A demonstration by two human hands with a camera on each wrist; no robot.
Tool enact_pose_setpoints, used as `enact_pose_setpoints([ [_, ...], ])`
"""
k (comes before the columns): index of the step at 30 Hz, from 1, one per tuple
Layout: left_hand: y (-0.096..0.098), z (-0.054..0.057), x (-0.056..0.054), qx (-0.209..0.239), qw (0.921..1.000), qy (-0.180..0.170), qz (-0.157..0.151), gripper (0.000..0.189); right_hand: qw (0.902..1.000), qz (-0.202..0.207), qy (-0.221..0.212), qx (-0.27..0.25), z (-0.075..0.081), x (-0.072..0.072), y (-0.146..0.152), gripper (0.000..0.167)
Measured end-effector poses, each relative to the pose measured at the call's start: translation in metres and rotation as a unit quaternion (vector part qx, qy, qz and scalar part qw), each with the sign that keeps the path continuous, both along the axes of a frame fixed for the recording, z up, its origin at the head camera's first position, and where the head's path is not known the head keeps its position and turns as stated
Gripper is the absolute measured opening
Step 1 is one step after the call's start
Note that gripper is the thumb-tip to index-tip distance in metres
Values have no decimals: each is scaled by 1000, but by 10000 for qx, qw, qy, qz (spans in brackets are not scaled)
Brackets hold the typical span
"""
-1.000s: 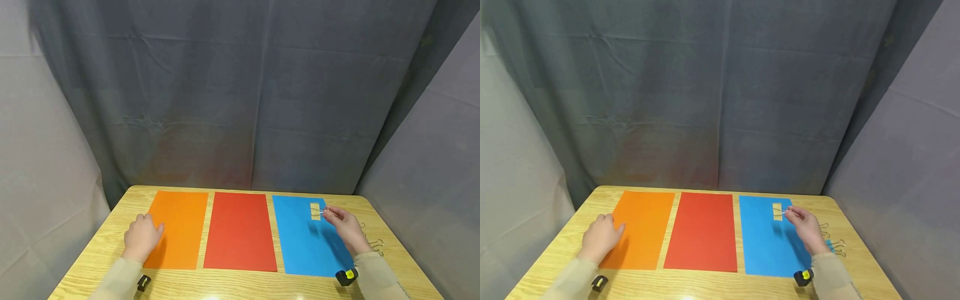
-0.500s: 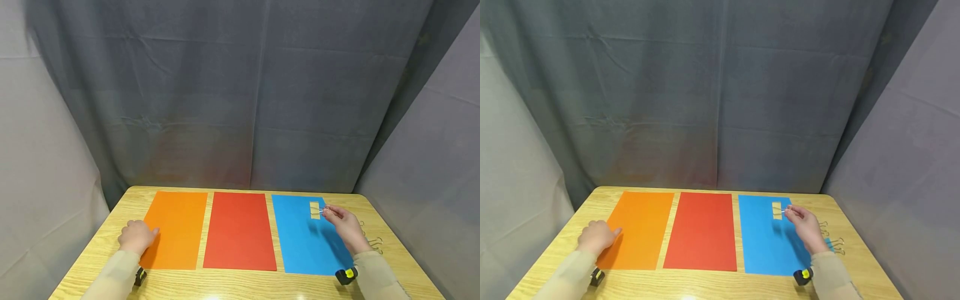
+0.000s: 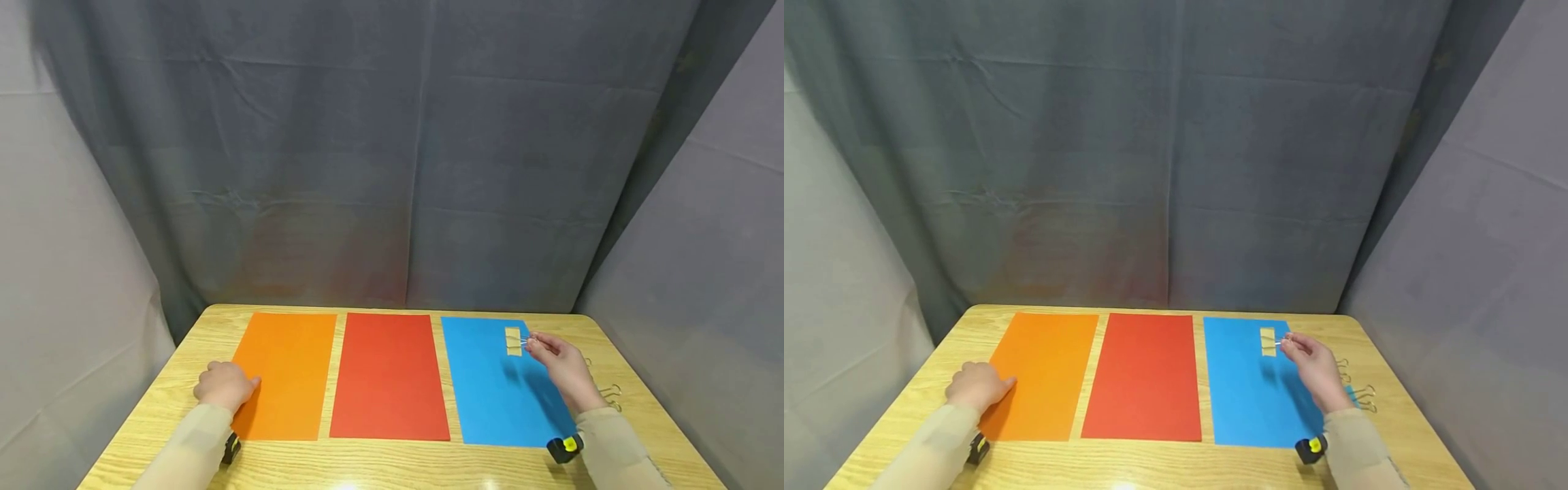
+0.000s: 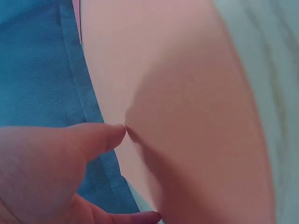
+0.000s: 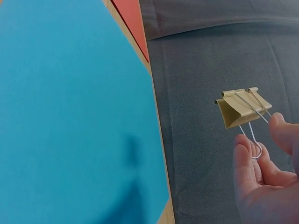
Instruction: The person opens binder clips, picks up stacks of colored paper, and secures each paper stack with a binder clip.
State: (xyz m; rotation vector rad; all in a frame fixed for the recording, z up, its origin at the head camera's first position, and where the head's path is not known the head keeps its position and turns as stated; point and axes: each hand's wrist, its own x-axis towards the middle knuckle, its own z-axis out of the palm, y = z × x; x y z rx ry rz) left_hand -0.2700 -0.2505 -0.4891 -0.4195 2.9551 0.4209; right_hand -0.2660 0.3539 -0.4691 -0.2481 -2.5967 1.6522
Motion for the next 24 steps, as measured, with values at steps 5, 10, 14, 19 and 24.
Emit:
enact_pose_setpoints([
  [5, 2, 1, -1, 30, 9999, 35, 163, 69, 10000, 26, 44, 25, 2, 0, 1, 73],
  [10, 5, 3, -1, 49, 9996, 15, 264, 71, 9999, 77, 81, 43, 4, 1, 2, 71],
  [14, 4, 3, -2, 55, 9996, -19, 260, 70, 10000, 62, 56, 50, 5, 2, 2, 71],
  [19, 4, 4, -4, -5, 9997, -80, 237, 71, 10000, 35, 11, 84, 7, 4, 2, 71],
  [24, 4, 6, -6, 0, 9995, -134, 296, 72, 9999, 42, -10, 136, 8, 5, 3, 70],
])
